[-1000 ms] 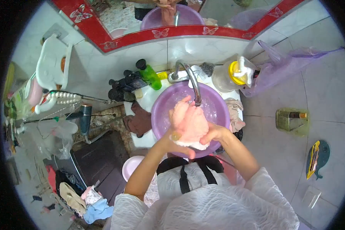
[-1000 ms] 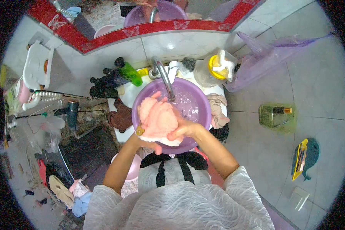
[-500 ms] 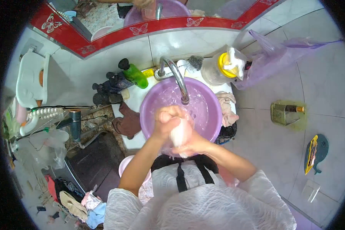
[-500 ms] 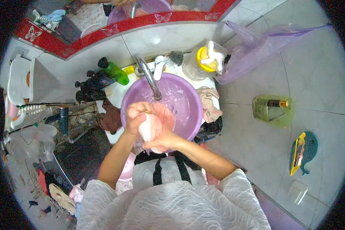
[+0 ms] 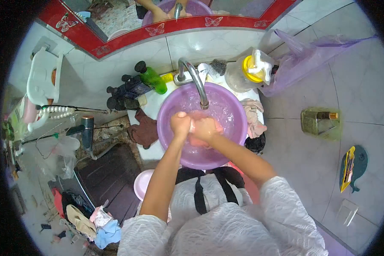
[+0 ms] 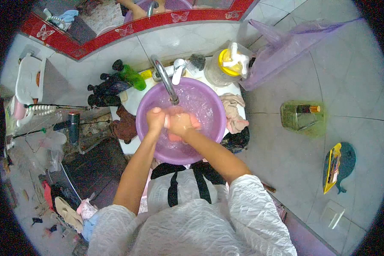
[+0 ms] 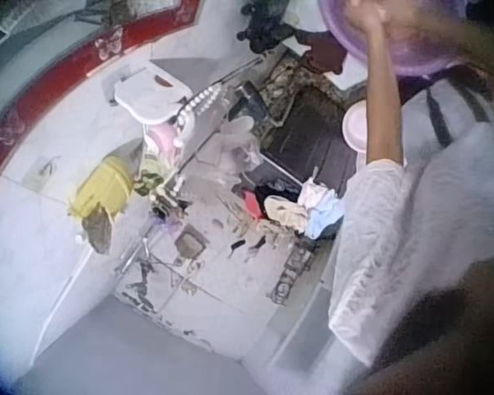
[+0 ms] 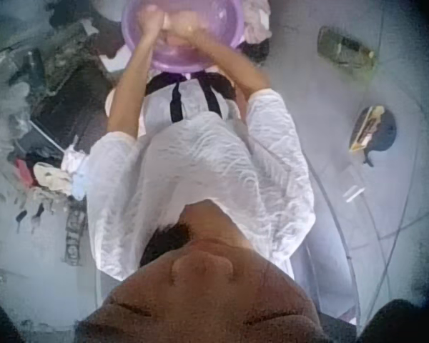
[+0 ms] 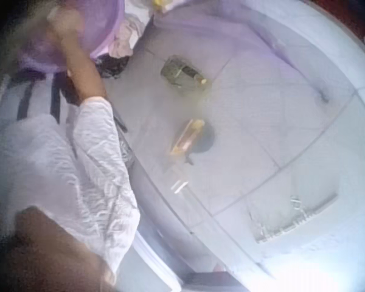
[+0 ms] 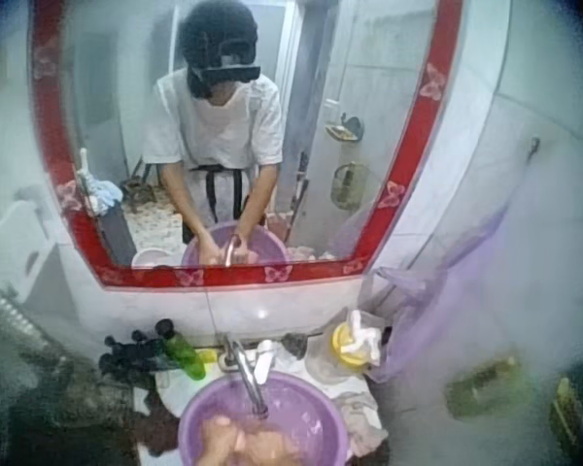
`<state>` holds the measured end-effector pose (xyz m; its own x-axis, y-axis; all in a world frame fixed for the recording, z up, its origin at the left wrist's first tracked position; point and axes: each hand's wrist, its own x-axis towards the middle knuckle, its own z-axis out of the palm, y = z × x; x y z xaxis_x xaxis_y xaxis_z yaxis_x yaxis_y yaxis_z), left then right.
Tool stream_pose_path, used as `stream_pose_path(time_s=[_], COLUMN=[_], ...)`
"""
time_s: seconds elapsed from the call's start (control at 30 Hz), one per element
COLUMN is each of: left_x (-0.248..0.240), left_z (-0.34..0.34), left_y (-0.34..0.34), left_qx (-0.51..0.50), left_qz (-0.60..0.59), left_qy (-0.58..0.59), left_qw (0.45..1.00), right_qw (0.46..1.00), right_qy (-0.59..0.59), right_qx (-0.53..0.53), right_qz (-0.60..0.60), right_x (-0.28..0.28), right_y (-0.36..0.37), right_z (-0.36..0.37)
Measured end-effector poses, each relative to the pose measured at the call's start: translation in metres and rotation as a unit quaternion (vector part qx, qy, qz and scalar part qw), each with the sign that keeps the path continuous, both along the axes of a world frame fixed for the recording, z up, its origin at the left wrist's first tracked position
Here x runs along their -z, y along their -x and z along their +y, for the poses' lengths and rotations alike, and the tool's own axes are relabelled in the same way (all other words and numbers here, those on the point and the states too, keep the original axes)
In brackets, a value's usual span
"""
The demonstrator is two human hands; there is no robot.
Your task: The person washes a towel by hand in a basin of soapy water, scrubbing the fabric against itself, rinsing it under the tap, and wringing it out before placing it in another basin.
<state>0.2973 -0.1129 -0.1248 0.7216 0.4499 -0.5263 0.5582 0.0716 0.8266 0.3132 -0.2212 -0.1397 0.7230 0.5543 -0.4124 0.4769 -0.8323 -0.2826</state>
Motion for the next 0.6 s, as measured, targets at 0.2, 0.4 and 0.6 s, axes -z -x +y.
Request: stream_pose_path(time_s=[0.2, 0.4, 0.6], left_x=[0.010, -0.052, -0.068], left_z=[0.025, 0.024, 0.079], left_y=[0.007, -0.011, 0.023], left_qx=[-0.002, 0.249, 0.181], left_qz=[0.035, -0.028, -0.054], left_qy=[0.083, 0.134, 0.442], left_qw=[0.996, 0.959, 0.877], right_qw=[0.997, 0.861, 0.606], right_qy=[-0.040, -0.414, -0.492], right_qx=[0.058, 0.246, 0.286], right_qz=[0.003, 0.164, 0.556], right_x=[-0.048, -0.048, -0.081], right_y=[0.020, 0.020, 0.009], right_z=[0.016, -0.024, -0.049])
